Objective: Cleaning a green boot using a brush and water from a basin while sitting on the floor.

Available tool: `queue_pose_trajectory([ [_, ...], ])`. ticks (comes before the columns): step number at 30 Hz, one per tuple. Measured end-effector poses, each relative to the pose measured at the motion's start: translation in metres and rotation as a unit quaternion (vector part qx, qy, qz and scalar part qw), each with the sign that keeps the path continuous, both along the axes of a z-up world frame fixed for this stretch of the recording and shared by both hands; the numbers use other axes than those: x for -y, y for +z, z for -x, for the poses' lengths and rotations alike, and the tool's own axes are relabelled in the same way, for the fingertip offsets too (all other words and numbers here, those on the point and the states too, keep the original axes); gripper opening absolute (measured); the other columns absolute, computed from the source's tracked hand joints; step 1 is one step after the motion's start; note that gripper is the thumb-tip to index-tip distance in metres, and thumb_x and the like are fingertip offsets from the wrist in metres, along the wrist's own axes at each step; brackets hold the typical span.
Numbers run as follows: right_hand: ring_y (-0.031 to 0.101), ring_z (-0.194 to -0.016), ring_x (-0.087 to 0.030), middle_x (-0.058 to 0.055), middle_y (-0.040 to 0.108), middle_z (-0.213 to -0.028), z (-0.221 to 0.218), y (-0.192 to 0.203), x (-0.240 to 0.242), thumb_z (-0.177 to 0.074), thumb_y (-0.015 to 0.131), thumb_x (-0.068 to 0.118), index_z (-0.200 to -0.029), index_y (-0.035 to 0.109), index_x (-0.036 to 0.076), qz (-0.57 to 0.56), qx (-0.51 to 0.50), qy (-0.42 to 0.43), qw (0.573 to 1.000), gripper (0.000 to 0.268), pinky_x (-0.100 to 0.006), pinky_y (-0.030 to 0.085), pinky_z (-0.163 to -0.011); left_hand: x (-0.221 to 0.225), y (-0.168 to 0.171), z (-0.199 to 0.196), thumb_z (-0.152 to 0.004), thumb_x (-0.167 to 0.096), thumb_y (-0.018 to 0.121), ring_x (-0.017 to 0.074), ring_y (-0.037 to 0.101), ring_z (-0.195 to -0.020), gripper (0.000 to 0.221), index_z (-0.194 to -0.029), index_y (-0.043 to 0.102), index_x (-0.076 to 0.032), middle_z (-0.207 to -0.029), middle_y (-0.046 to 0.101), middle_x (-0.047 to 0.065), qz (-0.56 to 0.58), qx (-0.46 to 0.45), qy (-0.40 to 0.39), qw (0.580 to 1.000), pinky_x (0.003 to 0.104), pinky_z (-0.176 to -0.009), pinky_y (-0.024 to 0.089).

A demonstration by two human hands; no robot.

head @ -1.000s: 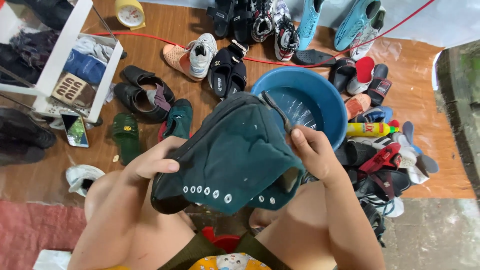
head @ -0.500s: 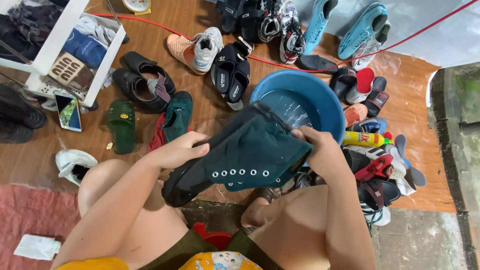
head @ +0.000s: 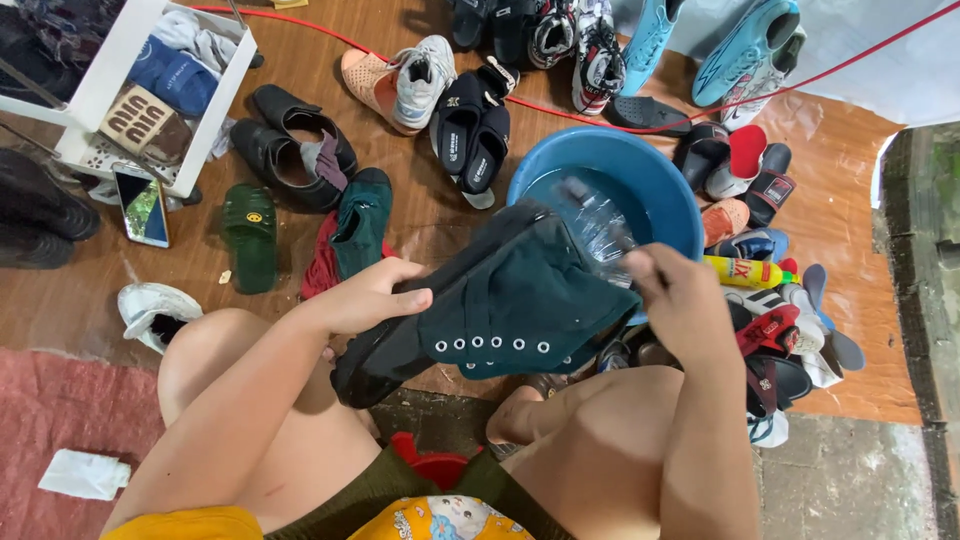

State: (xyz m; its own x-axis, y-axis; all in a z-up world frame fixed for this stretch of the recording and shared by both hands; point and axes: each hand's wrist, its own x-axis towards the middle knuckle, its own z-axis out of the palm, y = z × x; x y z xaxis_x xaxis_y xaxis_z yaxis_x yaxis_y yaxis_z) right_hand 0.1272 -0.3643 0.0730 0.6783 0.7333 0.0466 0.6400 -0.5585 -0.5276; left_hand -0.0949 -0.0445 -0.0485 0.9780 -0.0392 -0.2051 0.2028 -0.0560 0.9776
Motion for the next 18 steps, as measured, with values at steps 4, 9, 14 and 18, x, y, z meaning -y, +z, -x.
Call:
queue_pose_trajectory([
  [4, 0.067, -0.071, -0.035, -0.010, 0.068, -0.068, 0.004, 0.005, -0.003, -0.111, 0.052, 0.045, -0.102, 0.075, 0.024, 0.057, -0.004, -0.087, 0.995, 0.033, -0.044, 0.056, -0.072, 0.010, 0.031, -0.002, -0.087, -0.048, 0.075, 0.0235, 0.070, -0.103, 0.054, -0.124, 0.077, -0.008, -0.117, 0.078, 0.013, -0.015, -0.027, 0.031, 0.999, 0.041, -0.089, 0.055],
  [9, 0.072, -0.069, -0.037, -0.013, 0.071, -0.069, 0.012, 0.009, -0.015, -0.108, 0.053, 0.024, -0.106, 0.075, 0.018, 0.118, 0.005, -0.064, 0.991, 0.022, -0.045, 0.057, -0.064, 0.016, 0.047, -0.005, -0.082, -0.046, 0.079, 0.0296, 0.072, -0.105, 0.058, -0.125, 0.076, -0.007, -0.119, 0.077, 0.017, -0.029, -0.037, 0.046, 0.998, 0.045, -0.092, 0.055],
  [14, 0.071, -0.069, -0.040, -0.019, 0.071, -0.072, 0.015, 0.013, -0.020, -0.106, 0.057, 0.023, -0.110, 0.075, 0.011, 0.098, 0.031, 0.012, 0.995, 0.021, -0.048, 0.056, -0.059, 0.017, 0.043, -0.003, -0.082, -0.044, 0.079, 0.0266, 0.072, -0.104, 0.056, -0.125, 0.077, -0.009, -0.117, 0.079, 0.013, -0.021, -0.068, 0.065, 0.995, 0.043, -0.090, 0.056],
  [18, 0.070, -0.068, -0.039, -0.019, 0.072, -0.071, 0.019, 0.010, -0.021, -0.106, 0.058, 0.026, -0.107, 0.074, 0.011, 0.085, 0.041, 0.049, 0.994, 0.021, -0.048, 0.057, -0.057, 0.016, 0.040, -0.003, -0.081, -0.043, 0.079, 0.0264, 0.072, -0.102, 0.054, -0.123, 0.078, -0.009, -0.116, 0.079, 0.013, -0.026, -0.078, 0.067, 0.994, 0.043, -0.089, 0.056],
])
